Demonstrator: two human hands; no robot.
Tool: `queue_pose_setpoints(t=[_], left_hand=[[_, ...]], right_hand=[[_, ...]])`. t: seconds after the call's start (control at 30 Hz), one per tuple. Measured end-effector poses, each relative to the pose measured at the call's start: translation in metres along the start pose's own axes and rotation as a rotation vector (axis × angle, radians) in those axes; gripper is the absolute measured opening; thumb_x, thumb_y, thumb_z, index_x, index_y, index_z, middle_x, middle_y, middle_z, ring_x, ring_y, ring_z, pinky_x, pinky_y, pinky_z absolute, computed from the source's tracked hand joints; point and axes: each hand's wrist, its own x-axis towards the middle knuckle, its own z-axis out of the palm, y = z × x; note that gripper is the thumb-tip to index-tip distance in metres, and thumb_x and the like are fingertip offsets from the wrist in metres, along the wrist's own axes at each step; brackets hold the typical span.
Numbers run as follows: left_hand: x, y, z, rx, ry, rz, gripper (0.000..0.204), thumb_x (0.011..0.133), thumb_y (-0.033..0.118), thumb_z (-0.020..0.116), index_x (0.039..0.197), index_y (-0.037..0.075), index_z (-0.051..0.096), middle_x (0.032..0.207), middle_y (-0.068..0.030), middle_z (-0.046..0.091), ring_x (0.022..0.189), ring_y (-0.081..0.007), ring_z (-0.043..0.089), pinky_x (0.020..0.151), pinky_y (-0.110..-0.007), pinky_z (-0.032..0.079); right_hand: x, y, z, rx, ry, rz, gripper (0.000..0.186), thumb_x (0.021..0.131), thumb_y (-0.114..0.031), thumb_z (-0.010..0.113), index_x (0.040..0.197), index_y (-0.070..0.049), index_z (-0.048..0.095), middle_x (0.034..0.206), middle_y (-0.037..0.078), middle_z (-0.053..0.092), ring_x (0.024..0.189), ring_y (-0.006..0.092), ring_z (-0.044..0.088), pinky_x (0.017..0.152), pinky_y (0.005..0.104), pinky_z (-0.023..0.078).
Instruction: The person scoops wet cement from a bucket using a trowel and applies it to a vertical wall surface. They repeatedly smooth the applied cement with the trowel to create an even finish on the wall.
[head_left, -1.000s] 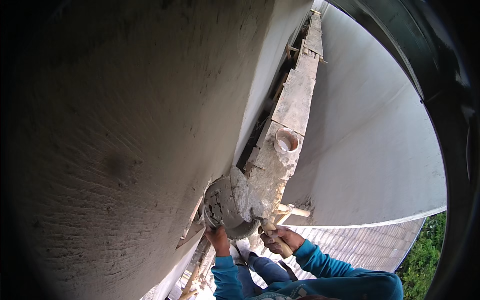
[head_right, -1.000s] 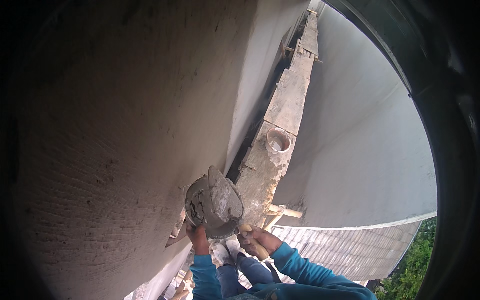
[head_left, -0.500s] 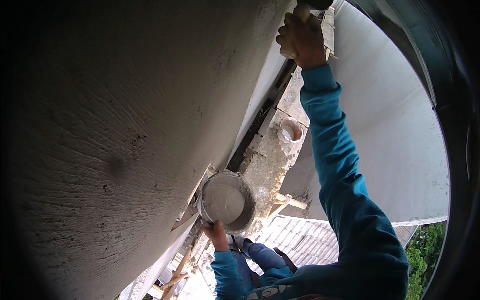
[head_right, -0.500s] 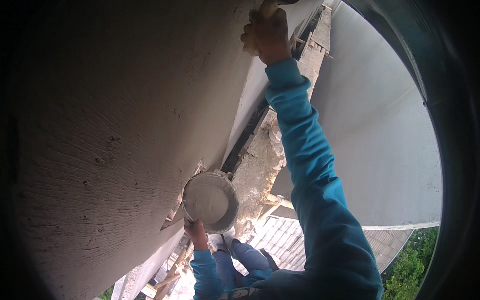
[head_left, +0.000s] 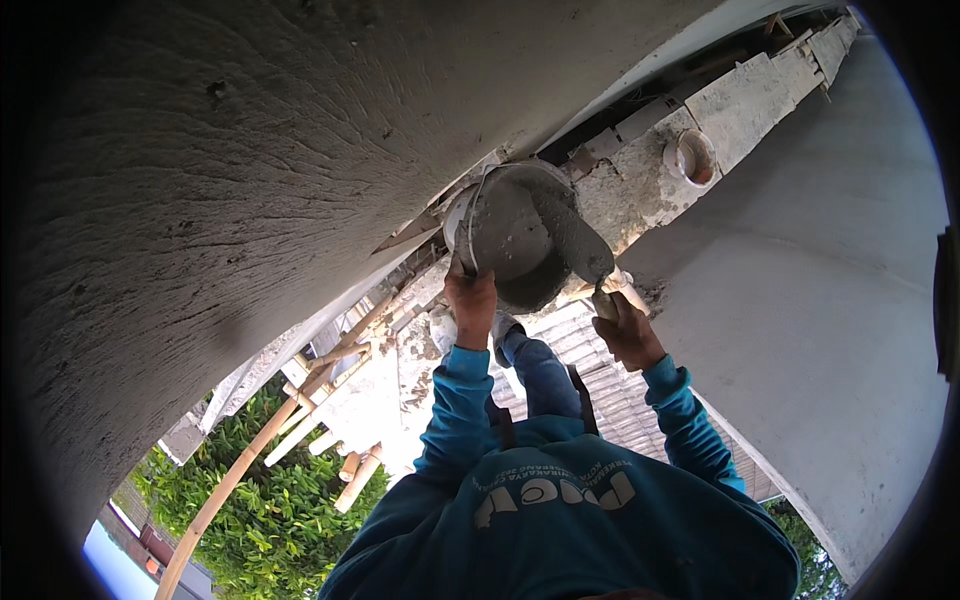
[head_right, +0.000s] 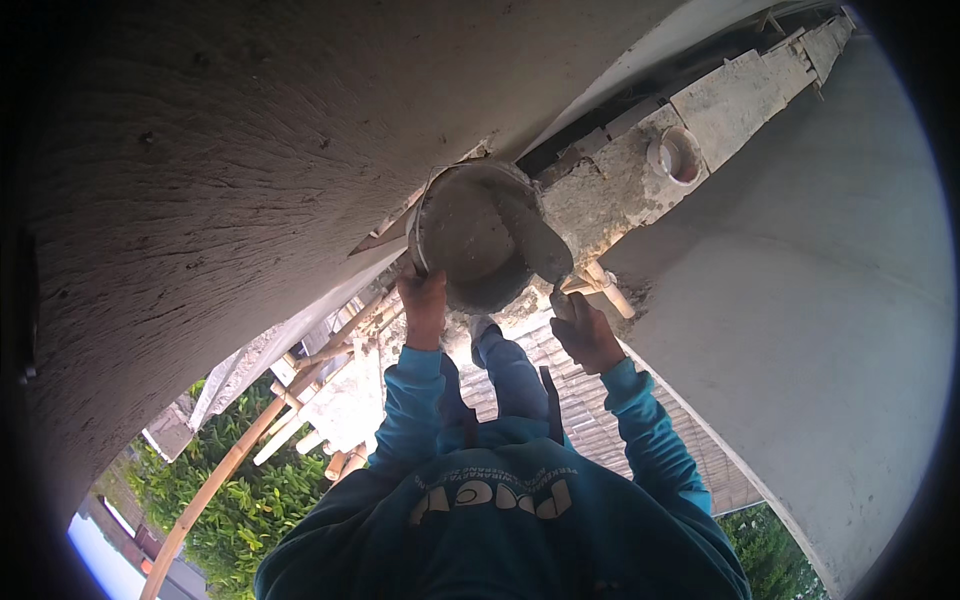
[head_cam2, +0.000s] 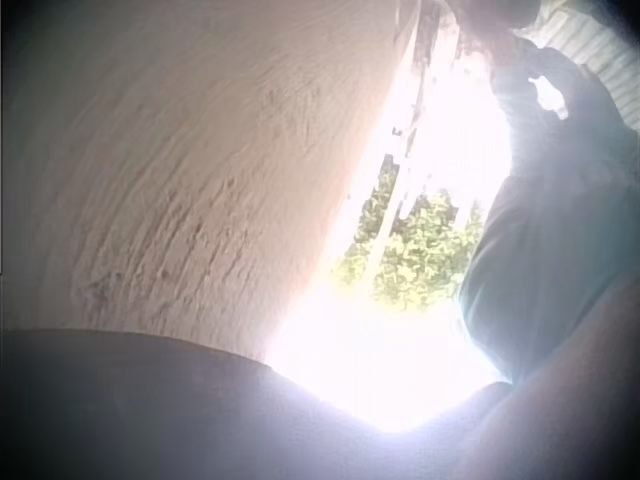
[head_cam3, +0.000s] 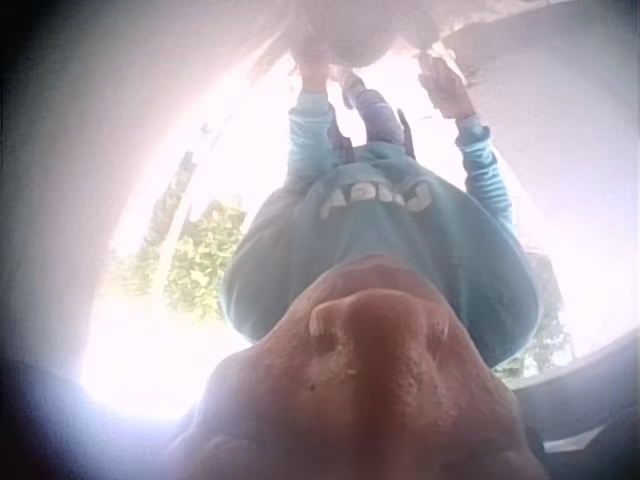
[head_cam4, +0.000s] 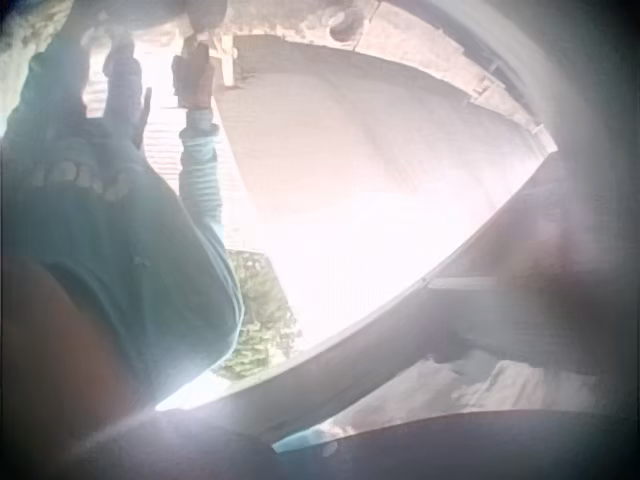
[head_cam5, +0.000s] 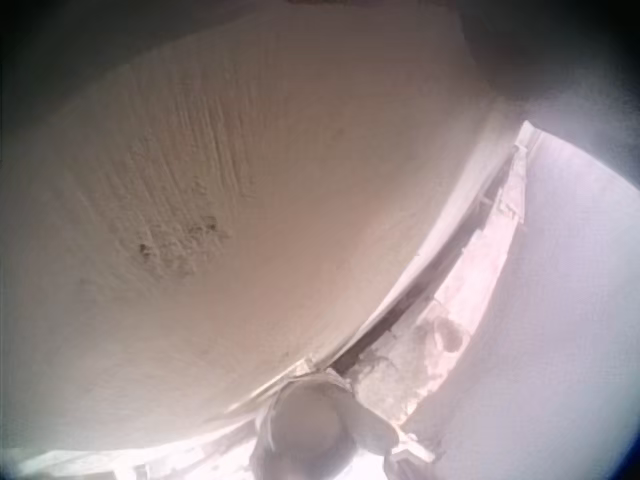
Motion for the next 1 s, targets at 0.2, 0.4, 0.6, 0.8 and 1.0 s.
queue_pose_setpoints(t=[0.2, 0.4, 0.6, 0.8, 1.0], left_hand=[[0.008, 0.037, 0.005, 0.377, -0.095, 0.031, 0.04, 0.073, 0.006, 0.056, 0.112, 0.002, 0.061, 0.073, -0.0145, 0.065, 0.063, -0.0224, 0.059, 0.061, -0.036, 0.048], [0.014, 0.044, 0.015, -0.076, -0.193, -0.083, 0.034, 0.073, 0.004, 0.061, 0.107, 0.003, 0.062, 0.072, 0.0007, 0.055, 0.064, -0.0094, 0.048, 0.056, -0.031, 0.042], [0.029, -0.009, -0.018, -0.078, -0.137, -0.085, 0.033, 0.076, -0.001, 0.061, 0.109, -0.002, 0.063, 0.097, -0.0057, 0.069, 0.082, -0.0129, 0.061, 0.07, -0.028, 0.047], [0.018, -0.011, -0.026, -0.143, -0.06, -0.05, 0.038, 0.075, 0.0, 0.062, 0.114, -0.003, 0.062, 0.107, -0.01, 0.069, 0.09, -0.0176, 0.063, 0.079, -0.031, 0.05], [0.0, -0.023, -0.06, -0.148, -0.1, -0.011, 0.037, 0.076, -0.002, 0.061, 0.112, -0.005, 0.063, 0.108, -0.0111, 0.069, 0.092, -0.0176, 0.064, 0.08, -0.031, 0.05]], right_hand=[[0.077, 0.025, 0.082, 0.169, -0.122, -0.091, 0.05, 0.089, -0.02, 0.061, 0.131, -0.004, 0.041, 0.076, 0.016, 0.062, 0.055, 0.0271, 0.06, 0.05, 0.0415, 0.05], [0.032, 0.035, 0.068, 0.89, -0.495, 0.086, 0.015, 0.094, -0.018, 0.061, 0.102, -0.013, 0.048, 0.065, 0.0, 0.046, 0.047, 0.0088, 0.044, 0.04, 0.0255, 0.038], [-0.043, 0.004, 0.085, 1.094, -0.326, -0.1, 0.018, 0.096, -0.017, 0.055, 0.111, -0.009, 0.049, 0.074, 0.001, 0.047, 0.051, 0.0089, 0.045, 0.045, 0.0259, 0.043], [-0.037, -0.081, 0.06, 1.391, 0.206, -0.153, 0.025, 0.09, -0.011, 0.051, 0.114, -0.01, 0.048, 0.082, 0.005, 0.048, 0.059, 0.0153, 0.048, 0.05, 0.0309, 0.043], [-0.002, -0.276, -0.052, 1.141, 0.568, -0.741, 0.016, 0.089, -0.013, 0.059, 0.099, -0.008, 0.048, 0.084, 0.003, 0.051, 0.065, 0.0145, 0.054, 0.054, 0.0335, 0.048]])
